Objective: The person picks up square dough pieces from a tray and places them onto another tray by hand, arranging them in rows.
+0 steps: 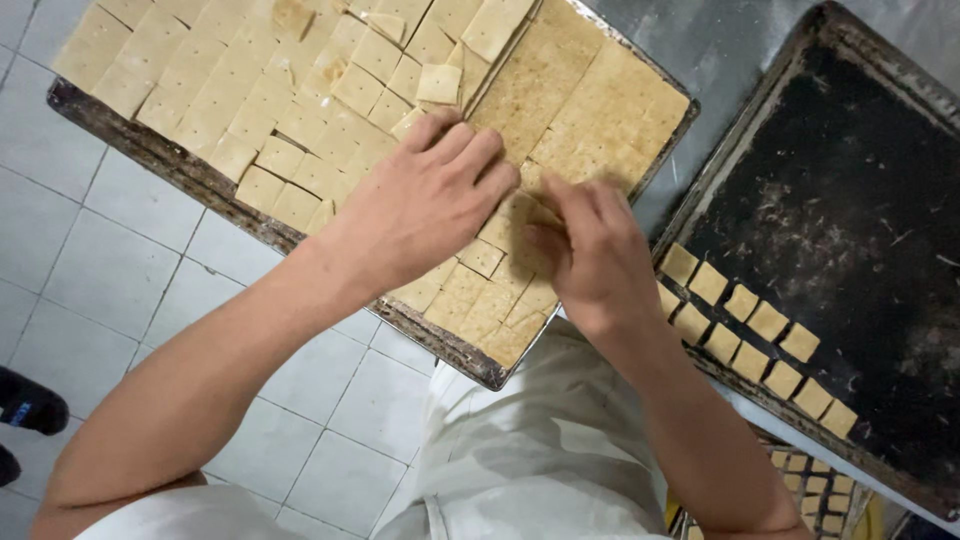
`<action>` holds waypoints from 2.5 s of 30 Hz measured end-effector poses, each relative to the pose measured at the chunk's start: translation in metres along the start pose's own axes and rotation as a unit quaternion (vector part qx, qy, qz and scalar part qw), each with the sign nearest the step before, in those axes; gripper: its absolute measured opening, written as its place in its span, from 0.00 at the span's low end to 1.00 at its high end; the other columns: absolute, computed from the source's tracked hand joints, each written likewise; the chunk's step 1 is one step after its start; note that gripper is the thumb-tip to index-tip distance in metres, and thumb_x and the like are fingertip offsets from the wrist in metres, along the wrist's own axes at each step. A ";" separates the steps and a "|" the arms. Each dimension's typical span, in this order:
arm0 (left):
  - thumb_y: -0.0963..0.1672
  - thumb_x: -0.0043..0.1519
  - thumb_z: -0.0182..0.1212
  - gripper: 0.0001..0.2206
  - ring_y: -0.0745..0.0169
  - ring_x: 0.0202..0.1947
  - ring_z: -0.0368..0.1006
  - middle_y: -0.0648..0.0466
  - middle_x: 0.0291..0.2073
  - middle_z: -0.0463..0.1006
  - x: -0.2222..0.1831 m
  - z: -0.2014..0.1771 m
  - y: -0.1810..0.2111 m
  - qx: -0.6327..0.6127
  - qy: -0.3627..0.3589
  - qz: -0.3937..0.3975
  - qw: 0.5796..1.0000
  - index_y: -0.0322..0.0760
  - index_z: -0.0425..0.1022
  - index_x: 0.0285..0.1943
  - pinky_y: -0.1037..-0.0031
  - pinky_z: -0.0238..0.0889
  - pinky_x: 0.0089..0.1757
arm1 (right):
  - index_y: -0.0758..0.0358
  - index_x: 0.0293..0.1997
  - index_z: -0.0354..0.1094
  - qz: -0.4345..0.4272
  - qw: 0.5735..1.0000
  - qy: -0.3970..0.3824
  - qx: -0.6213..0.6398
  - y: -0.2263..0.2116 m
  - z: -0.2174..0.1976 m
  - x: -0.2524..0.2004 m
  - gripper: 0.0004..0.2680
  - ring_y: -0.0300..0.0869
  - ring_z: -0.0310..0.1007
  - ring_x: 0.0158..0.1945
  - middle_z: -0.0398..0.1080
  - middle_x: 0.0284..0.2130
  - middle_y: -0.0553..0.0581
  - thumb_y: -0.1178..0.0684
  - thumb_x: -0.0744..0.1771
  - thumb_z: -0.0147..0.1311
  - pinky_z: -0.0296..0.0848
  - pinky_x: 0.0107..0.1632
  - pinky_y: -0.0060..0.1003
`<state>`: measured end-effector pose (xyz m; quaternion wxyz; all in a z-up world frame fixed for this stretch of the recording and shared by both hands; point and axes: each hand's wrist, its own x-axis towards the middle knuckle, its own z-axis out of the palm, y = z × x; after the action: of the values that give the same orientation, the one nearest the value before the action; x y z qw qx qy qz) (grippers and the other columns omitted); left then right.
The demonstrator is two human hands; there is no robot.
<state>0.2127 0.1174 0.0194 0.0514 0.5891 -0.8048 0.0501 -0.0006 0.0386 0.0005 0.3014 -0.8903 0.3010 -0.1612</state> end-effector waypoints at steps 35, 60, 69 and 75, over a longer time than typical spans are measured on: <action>0.41 0.63 0.63 0.05 0.52 0.46 0.73 0.51 0.42 0.75 0.201 0.042 0.081 -0.190 0.126 0.132 0.965 0.37 0.78 0.46 0.59 0.62 0.49 | 0.65 0.47 0.76 0.046 0.957 0.152 -0.241 0.155 -0.128 -0.068 0.01 0.46 0.73 0.39 0.70 0.38 0.59 0.62 0.73 0.63 0.73 0.41 0.41; 0.46 0.65 0.62 0.12 0.50 0.53 0.67 0.52 0.47 0.75 0.168 0.043 0.109 -0.222 -0.024 0.106 0.969 0.37 0.82 0.52 0.59 0.58 0.53 | 0.62 0.54 0.77 0.046 0.988 0.099 -0.107 0.147 -0.120 -0.102 0.11 0.48 0.67 0.51 0.71 0.46 0.54 0.49 0.69 0.63 0.65 0.57 0.47; 0.46 0.65 0.64 0.12 0.48 0.54 0.64 0.48 0.48 0.72 0.214 0.064 0.162 -0.229 0.004 0.137 0.964 0.38 0.82 0.52 0.56 0.58 0.53 | 0.59 0.49 0.79 0.183 0.976 0.079 -0.090 0.160 -0.138 -0.137 0.10 0.49 0.68 0.53 0.70 0.46 0.55 0.51 0.65 0.66 0.68 0.58 0.44; 0.47 0.61 0.66 0.11 0.49 0.55 0.64 0.51 0.50 0.73 0.200 0.055 0.167 -0.225 -0.035 0.144 0.963 0.40 0.82 0.48 0.58 0.58 0.53 | 0.57 0.49 0.79 0.173 0.981 0.050 -0.069 0.165 -0.137 -0.152 0.09 0.46 0.67 0.51 0.70 0.44 0.54 0.51 0.66 0.66 0.65 0.58 0.46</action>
<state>-0.0083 -0.0282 -0.0104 0.1471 0.4418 -0.8729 -0.1460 -0.2541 -0.0303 -0.0151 0.2475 -0.8343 0.4751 -0.1300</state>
